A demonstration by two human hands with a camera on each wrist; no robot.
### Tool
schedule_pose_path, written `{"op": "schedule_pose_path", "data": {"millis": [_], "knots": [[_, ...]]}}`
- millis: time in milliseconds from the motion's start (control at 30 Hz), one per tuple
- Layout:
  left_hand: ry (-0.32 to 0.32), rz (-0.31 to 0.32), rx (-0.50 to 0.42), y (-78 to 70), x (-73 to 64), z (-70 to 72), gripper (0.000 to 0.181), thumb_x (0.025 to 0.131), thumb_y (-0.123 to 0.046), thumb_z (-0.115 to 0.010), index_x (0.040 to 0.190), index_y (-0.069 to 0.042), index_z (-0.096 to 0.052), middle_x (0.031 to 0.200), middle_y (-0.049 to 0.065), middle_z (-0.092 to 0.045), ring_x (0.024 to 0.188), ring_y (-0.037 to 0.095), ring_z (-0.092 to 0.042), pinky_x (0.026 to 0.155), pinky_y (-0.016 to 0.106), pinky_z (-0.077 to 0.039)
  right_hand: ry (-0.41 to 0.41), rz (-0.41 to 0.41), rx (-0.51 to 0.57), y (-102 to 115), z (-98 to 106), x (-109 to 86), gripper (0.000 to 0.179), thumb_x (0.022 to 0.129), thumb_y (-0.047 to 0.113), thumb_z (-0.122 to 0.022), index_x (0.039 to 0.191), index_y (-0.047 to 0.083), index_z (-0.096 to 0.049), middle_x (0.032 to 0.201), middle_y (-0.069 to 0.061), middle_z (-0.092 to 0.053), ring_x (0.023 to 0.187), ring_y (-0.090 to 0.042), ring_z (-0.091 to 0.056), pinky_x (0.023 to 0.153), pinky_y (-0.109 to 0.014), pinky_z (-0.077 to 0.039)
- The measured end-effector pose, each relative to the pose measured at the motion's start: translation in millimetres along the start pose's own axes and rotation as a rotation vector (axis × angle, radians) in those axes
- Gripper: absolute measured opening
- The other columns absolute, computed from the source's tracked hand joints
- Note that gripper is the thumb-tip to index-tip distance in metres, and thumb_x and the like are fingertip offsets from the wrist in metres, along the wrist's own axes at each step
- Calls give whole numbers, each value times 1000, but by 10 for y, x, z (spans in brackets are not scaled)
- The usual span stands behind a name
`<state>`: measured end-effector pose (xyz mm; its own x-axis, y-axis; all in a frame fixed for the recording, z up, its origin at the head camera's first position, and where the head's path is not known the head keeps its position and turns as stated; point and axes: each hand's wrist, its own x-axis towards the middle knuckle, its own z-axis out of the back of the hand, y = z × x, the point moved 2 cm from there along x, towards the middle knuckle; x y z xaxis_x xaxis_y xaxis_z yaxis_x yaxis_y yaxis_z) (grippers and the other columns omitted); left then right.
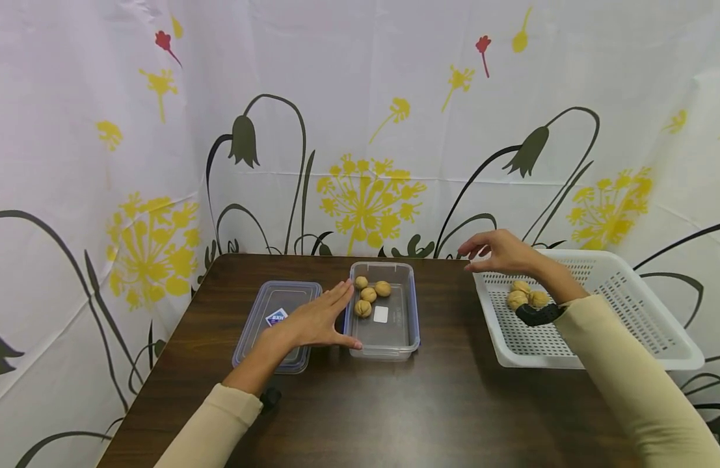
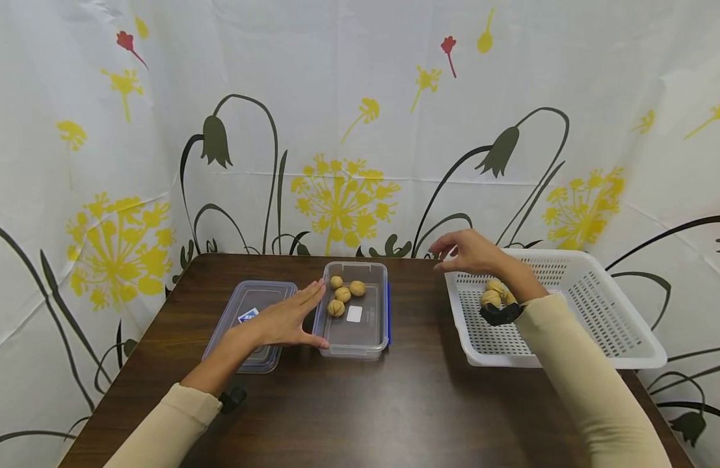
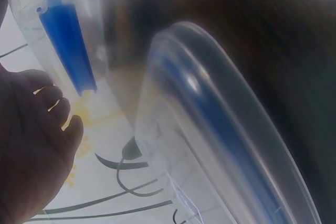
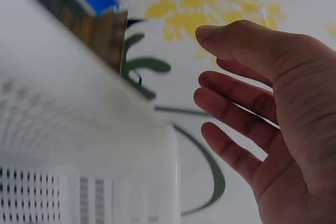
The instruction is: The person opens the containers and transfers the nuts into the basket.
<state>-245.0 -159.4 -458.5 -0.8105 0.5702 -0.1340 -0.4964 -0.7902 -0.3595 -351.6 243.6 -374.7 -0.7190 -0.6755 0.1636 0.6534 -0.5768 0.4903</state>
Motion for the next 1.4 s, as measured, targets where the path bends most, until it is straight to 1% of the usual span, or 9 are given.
{"op": "schedule_pose_path", "data": {"millis": [67,267,400,500,667,867,1033,1267,1400], "knots": [[1,-1,1,5,2,-3,124,86,-68,-77,168,0,-14,178,16,-5,164,34,-10,129,57,-21,12,26,5,76,-56,81,32,86,8,-87,116,1,-77,110,-11,-78,97,-36,-75,89,-54,-61],[9,2,2,6,-8,-7,124,87,-68,-77,168,0,-13,178,17,-5,164,36,-10,129,58,-20,50,74,6,323,-209,317,32,85,12,-89,114,3,-79,109,-9,-79,94,-23,-76,88,-51,-62],[6,2,1,14,-8,-16,124,86,-68,-77,168,0,-14,178,17,-5,164,35,-11,129,58,-21,72,102,-10,459,-320,469,33,85,14,-89,114,3,-79,110,-9,-79,96,-25,-75,89,-52,-62],[2,4,0,20,-8,-24,124,86,-69,-77,168,0,-14,178,16,-6,164,35,-11,128,58,-21,96,125,-28,540,-418,573,35,86,16,-88,116,2,-78,113,-11,-78,99,-27,-75,90,-50,-62],[0,1,1,26,-6,-33,124,86,-69,-76,168,0,-14,178,17,-6,164,35,-11,129,57,-21,161,139,41,617,-602,697,36,88,13,-86,119,-2,-77,116,-18,-77,103,-34,-76,91,-46,-62],[3,3,2,20,-17,-32,125,86,-70,-75,169,-1,-13,178,16,-5,164,33,-10,129,57,-21,222,183,61,607,-881,797,35,90,11,-83,120,-5,-75,113,-19,-78,98,-32,-76,88,-44,-63],[3,6,-3,19,-12,-26,124,86,-70,-76,169,0,-14,178,16,-6,164,35,-11,129,58,-21,263,164,75,634,-1118,860,38,91,12,-83,122,-7,-74,114,-19,-78,99,-28,-77,88,-37,-63],[1,3,-7,-1,-20,9,124,86,-70,-76,169,-1,-14,178,15,-6,164,33,-10,128,58,-21,296,115,57,697,-1417,956,40,91,17,-85,123,-4,-74,116,-14,-79,99,-19,-77,87,-27,-62],[-7,-5,-5,-4,-9,11,124,86,-70,-76,169,0,-14,178,15,-6,164,33,-10,128,58,-23,302,98,60,734,-1538,985,38,90,14,-86,122,-5,-74,114,-14,-79,96,-18,-78,84,-25,-61]]}}
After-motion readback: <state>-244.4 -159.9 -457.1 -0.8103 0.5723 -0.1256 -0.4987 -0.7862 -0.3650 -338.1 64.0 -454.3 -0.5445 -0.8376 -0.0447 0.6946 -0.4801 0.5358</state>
